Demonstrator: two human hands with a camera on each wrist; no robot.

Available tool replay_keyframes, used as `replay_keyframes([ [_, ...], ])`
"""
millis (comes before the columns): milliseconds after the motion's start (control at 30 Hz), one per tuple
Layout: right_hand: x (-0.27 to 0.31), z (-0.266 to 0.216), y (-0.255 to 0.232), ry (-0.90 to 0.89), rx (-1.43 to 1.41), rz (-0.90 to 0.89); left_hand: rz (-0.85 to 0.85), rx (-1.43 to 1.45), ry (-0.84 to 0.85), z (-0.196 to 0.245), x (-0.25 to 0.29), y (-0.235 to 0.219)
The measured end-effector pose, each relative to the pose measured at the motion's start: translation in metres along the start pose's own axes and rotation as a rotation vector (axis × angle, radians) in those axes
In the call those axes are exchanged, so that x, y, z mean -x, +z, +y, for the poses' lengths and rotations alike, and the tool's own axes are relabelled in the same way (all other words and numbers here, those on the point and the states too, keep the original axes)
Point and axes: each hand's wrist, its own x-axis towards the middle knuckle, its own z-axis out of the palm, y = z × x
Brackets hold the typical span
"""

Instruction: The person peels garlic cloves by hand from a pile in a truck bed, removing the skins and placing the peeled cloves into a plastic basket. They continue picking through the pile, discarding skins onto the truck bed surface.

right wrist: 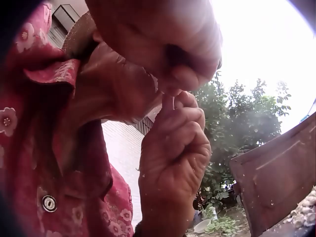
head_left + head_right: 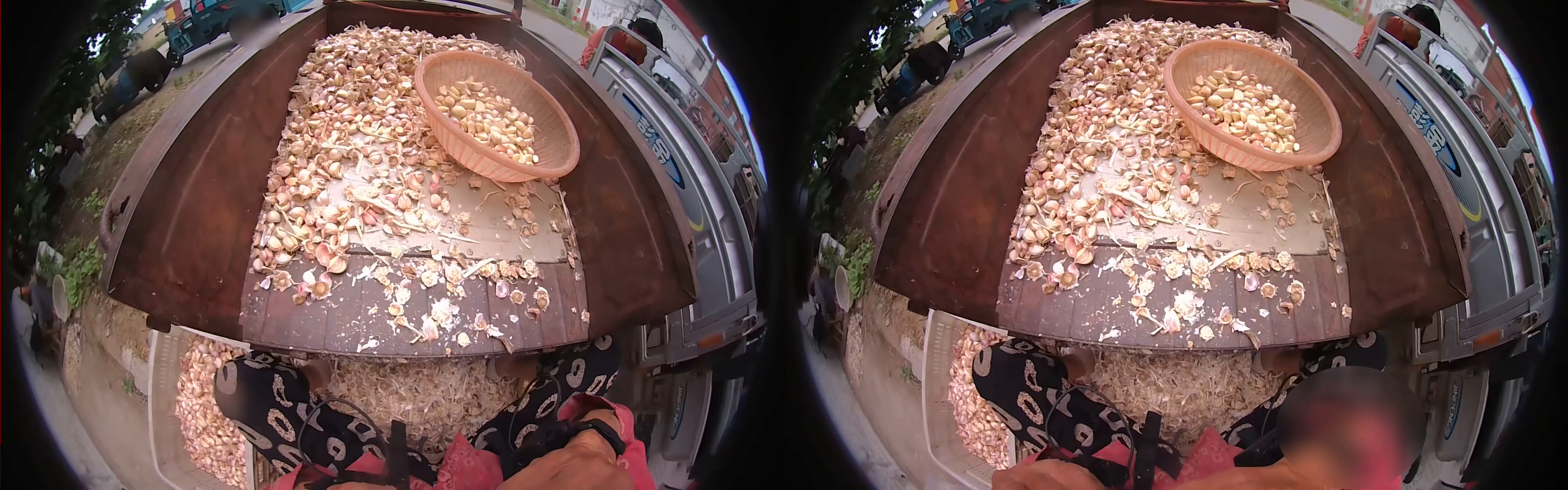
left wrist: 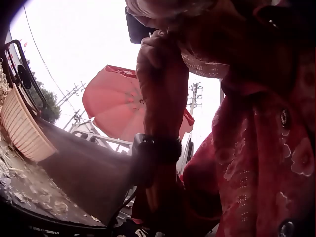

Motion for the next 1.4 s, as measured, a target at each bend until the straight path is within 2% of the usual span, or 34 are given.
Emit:
replay_keyframes([
  [67, 0.002, 0.013, -0.007, 0.045, 0.075, -0.028, 0.051, 0.288, -0.666, 0.014, -0.002, -0.023],
  [133, 0.000, 0.033, -0.013, 0.306, 0.093, 0.014, 0.205, -0.110, -0.425, -0.018, -0.012, -0.021],
  [167, 0.004, 0.055, -0.016, 0.399, 0.102, 0.039, 0.310, -0.622, 0.169, -0.063, -0.018, -0.018],
  [233, 0.013, 0.088, -0.019, 0.745, 0.016, 0.134, 0.394, -0.549, -0.135, -0.088, -0.026, -0.037],
  [267, 0.019, 0.106, -0.022, 0.895, -0.107, 0.173, 0.398, -0.546, -0.133, -0.101, -0.030, -0.046],
  [300, 0.025, 0.123, -0.024, 1.041, -0.233, 0.212, 0.453, -0.487, -0.283, -0.112, -0.034, -0.057],
  [333, 0.033, 0.137, -0.022, 1.041, -0.233, 0.207, 0.505, -0.425, -0.435, -0.122, -0.035, -0.065],
  [433, 0.042, 0.164, -0.014, 1.026, -0.244, 0.275, 0.554, -0.426, -0.399, -0.144, -0.033, -0.079],
  [533, 0.046, 0.172, 0.002, 0.860, 0.138, 0.344, 0.613, -0.363, -0.396, -0.154, -0.030, -0.083],
  [567, 0.049, 0.175, 0.004, 0.861, 0.139, 0.340, 0.645, -0.314, -0.419, -0.156, -0.030, -0.083],
  [633, 0.054, 0.181, 0.008, 0.712, 0.362, 0.330, 0.653, -0.295, -0.400, -0.163, -0.027, -0.085],
  [667, 0.056, 0.184, 0.007, 0.711, 0.363, 0.330, 0.654, -0.275, -0.381, -0.164, -0.028, -0.085],
  [700, 0.059, 0.185, 0.003, 0.929, -0.111, 0.479, 0.649, -0.272, -0.381, -0.163, -0.029, -0.084],
  [733, 0.060, 0.185, -0.001, 1.108, -0.600, 0.613, 0.675, -0.064, -0.463, -0.159, -0.032, -0.085],
  [767, 0.060, 0.183, -0.002, 1.105, -0.584, 0.617, 0.693, 0.150, -0.542, -0.157, -0.034, -0.086],
  [833, 0.059, 0.182, 0.000, 1.053, -0.326, 0.611, 0.650, 0.231, -0.541, -0.163, -0.033, -0.095],
  [867, 0.058, 0.183, -0.002, 0.993, -0.127, 0.523, 0.698, 0.326, -0.579, -0.164, -0.035, -0.096],
  [900, 0.057, 0.183, -0.002, 0.986, -0.117, 0.523, 0.742, 0.419, -0.619, -0.164, -0.037, -0.097],
  [967, 0.047, 0.180, 0.002, 0.665, 0.424, 0.236, 0.740, 0.463, -0.628, -0.177, -0.035, -0.104],
  [1000, 0.040, 0.178, 0.000, 0.555, 0.513, 0.090, 0.835, 0.600, -0.618, -0.183, -0.035, -0.106],
  [1033, 0.035, 0.177, -0.002, 0.553, 0.516, 0.090, 0.932, 0.738, -0.610, -0.187, -0.034, -0.107],
  [1100, 0.026, 0.179, -0.006, 0.312, 0.746, -0.117, 0.947, 0.743, -0.641, -0.184, -0.038, -0.111],
  [1133, 0.023, 0.183, -0.013, 0.313, 0.729, -0.074, 0.894, 0.844, -0.651, -0.186, -0.034, -0.119],
  [1167, 0.021, 0.193, -0.026, 0.391, 0.690, -0.026, 0.840, 0.943, -0.660, -0.188, -0.033, -0.124],
  [1200, 0.022, 0.208, -0.042, 0.470, 0.651, 0.023, 0.858, 0.931, -0.705, -0.178, -0.039, -0.120],
  [1267, 0.019, 0.240, -0.075, 0.659, 0.784, 0.093, 0.819, 0.957, -0.688, -0.179, -0.036, -0.122],
  [1333, 0.033, 0.287, -0.103, 0.666, 0.934, 0.109, 0.773, 0.978, -0.672, -0.182, -0.034, -0.125],
  [1400, 0.035, 0.302, -0.117, 0.709, 0.916, 0.062, 0.713, 0.940, -0.669, -0.186, -0.031, -0.129],
])
